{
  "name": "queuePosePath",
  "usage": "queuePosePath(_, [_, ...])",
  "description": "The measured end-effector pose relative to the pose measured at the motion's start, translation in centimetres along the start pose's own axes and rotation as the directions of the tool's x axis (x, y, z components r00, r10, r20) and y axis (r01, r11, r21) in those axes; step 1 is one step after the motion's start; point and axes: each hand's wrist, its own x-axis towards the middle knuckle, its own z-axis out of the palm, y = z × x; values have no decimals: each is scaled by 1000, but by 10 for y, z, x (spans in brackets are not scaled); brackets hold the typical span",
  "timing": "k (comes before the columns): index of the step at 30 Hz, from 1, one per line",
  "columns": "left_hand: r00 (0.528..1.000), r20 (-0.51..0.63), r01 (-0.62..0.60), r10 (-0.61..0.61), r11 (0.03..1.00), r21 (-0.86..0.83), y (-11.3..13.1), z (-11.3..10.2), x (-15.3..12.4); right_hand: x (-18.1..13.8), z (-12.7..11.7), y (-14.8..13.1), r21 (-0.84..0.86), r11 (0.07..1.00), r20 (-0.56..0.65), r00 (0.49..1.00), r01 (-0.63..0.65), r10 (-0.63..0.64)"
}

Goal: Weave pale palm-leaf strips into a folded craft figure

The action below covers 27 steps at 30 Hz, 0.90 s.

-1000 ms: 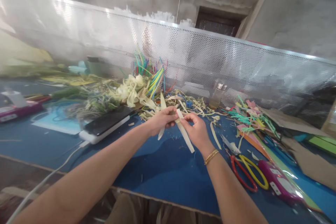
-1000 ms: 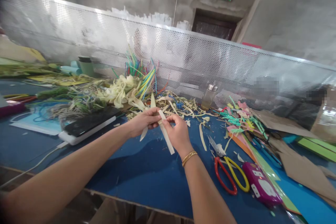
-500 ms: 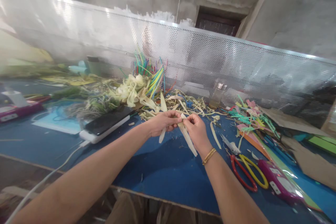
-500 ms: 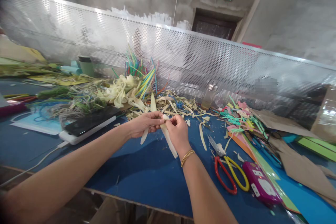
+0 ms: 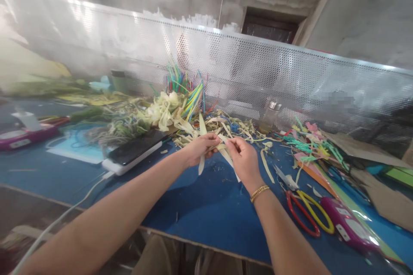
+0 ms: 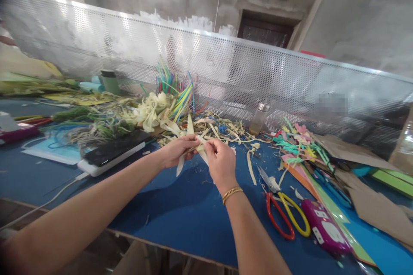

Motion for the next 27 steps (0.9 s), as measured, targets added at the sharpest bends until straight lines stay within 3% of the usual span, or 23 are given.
queuePosePath(6, [1000,27,0,0,1000,-7,-4,1,1,-1,5,4,-19,993,91,989,-116,117])
queuePosePath(13, [988,140,82,-67,991,-105,-2,0,0,0,9,6,148,959,159,963,-243,219])
queuePosePath(20, [998,52,-29,23,994,109,-4,2,-2,-1,12,13,154,964,111,973,-218,202])
queuePosePath(27, [995,70,-82,72,984,161,-2,4,-5,0,9,13,109,970,108,973,-217,206])
